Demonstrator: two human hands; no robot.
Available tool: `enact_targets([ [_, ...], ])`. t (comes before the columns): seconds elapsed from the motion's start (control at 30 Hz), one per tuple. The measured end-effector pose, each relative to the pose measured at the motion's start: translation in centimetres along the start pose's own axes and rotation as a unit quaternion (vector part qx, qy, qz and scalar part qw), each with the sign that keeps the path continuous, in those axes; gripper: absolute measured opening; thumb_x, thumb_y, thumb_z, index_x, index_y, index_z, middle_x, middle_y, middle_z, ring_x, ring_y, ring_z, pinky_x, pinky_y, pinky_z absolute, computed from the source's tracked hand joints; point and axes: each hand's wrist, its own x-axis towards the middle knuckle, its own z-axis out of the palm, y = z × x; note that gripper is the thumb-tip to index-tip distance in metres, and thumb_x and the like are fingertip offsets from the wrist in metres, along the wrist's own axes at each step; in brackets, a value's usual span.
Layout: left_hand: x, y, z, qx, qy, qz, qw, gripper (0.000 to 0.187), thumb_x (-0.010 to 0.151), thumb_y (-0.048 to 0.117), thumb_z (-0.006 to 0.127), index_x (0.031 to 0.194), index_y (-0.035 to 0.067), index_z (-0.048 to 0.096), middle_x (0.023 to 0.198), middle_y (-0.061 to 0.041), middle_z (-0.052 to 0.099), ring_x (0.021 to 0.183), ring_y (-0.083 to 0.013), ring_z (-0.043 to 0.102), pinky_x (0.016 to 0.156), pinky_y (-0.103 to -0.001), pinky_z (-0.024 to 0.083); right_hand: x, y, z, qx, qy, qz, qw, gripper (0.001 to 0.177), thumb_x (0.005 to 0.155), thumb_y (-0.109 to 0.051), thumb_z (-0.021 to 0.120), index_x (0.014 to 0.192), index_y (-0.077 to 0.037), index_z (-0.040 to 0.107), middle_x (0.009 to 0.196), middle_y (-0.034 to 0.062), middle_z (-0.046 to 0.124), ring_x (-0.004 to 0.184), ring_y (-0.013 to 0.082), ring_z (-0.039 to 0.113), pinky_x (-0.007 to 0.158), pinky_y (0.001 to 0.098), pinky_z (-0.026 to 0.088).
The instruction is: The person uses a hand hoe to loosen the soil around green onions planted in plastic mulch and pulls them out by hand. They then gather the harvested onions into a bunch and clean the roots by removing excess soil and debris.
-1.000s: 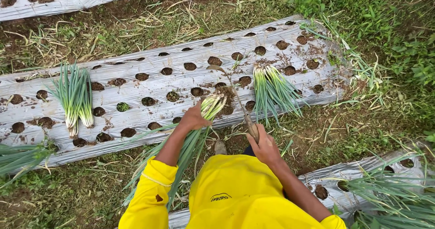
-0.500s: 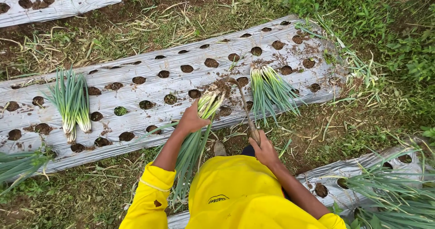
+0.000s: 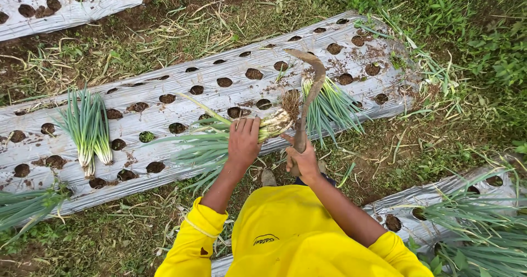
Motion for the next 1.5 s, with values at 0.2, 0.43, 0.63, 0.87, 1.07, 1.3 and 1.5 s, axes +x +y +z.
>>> enact_targets([
  [0.2, 0.2, 2.9, 1.3, 0.057, 0.088, 0.039, 0.994, 0.042, 0.085, 0.009, 0.078, 0.124, 0.01, 0.061, 0.098, -0.009, 0.06, 0.099, -0.0258, 0.063, 0.096, -0.048, 0.046, 1.9, 10.4, -3.6, 0.144, 0.062, 0.062, 0.986, 0.067, 0.108, -0.024, 0.061, 0.159, -0.007, 0.021, 0.121, 0.005, 0.062, 0.057, 0.0125, 0.058, 0.05, 0.0301, 0.065],
  [0.43, 0.1, 6.8, -0.2, 0.063, -0.131, -0.024, 0.989, 0.063, 0.086, 0.009, 0.078, 0.14, 0.006, 0.047, 0.112, -0.012, 0.059, 0.111, -0.0269, 0.059, 0.103, -0.051, 0.041, 2.6, 9.5, -4.5, 0.156, 0.087, 0.115, 0.977, 0.06, 0.109, -0.028, 0.063, 0.157, -0.015, 0.031, 0.078, -0.0045, 0.045, 0.059, 0.0127, 0.057, 0.052, 0.0297, 0.059],
  [0.63, -1.8, 8.6, 4.0, 0.03, -0.17, -0.038, 0.984, 0.093, 0.079, 0.045, 0.082, 0.145, -0.005, 0.039, 0.123, -0.022, 0.054, 0.117, -0.0332, 0.055, 0.103, -0.056, 0.037, 3.2, 12.2, -8.7, 0.148, 0.095, 0.172, 0.969, 0.056, 0.108, -0.033, 0.061, 0.156, -0.026, 0.032, 0.069, -0.0033, 0.043, 0.056, 0.0166, 0.059, 0.045, 0.0307, 0.048],
  [0.87, 0.4, 10.3, 0.9, 0.049, -0.146, -0.052, 0.987, 0.059, 0.098, 0.018, 0.069, 0.145, -0.002, 0.038, 0.118, -0.017, 0.053, 0.105, -0.0292, 0.057, 0.093, -0.05, 0.04, 4.2, 13.3, -11.5, 0.099, 0.101, 0.184, 0.973, 0.043, 0.105, -0.027, 0.067, 0.141, -0.016, 0.046, 0.068, -0.0072, 0.049, 0.062, 0.0102, 0.063, 0.052, 0.0268, 0.051],
  [1.07, 0.2, 9.6, 2.3, 0.048, -0.193, -0.049, 0.979, 0.065, 0.094, 0.017, 0.072, 0.145, -0.001, 0.035, 0.119, -0.016, 0.054, 0.106, -0.0284, 0.056, 0.093, -0.05, 0.041, 3.9, 11.7, -9.6, 0.166, 0.105, 0.224, 0.954, 0.028, 0.102, -0.026, 0.072, 0.121, -0.014, 0.055, 0.066, -0.0099, 0.047, 0.062, 0.0074, 0.061, 0.054, 0.0193, 0.052],
  [1.3, 2.0, 9.4, 0.8, 0.028, -0.271, -0.035, 0.962, 0.068, 0.099, 0.017, 0.071, 0.153, 0.0, 0.033, 0.119, -0.017, 0.061, 0.106, -0.0306, 0.059, 0.088, -0.049, 0.04, 3.9, 9.9, -7.1, 0.236, 0.146, 0.211, 0.937, 0.03, 0.099, -0.026, 0.076, 0.082, -0.022, 0.052, 0.061, -0.0127, 0.043, 0.056, 0.0052, 0.057, 0.05, 0.012, 0.047],
  [1.5, 2.1, 9.3, 0.2, -0.045, -0.296, -0.034, 0.954, 0.106, 0.088, 0.042, 0.075, 0.165, 0.007, 0.011, 0.127, -0.021, 0.057, 0.112, -0.0321, 0.055, 0.092, -0.051, 0.041, 3.2, 8.4, -6.6, 0.263, 0.099, 0.185, 0.942, 0.035, 0.106, -0.025, 0.069, 0.079, -0.024, 0.046, 0.06, -0.0111, 0.041, 0.057, 0.0078, 0.058, 0.048, 0.0158, 0.043],
])
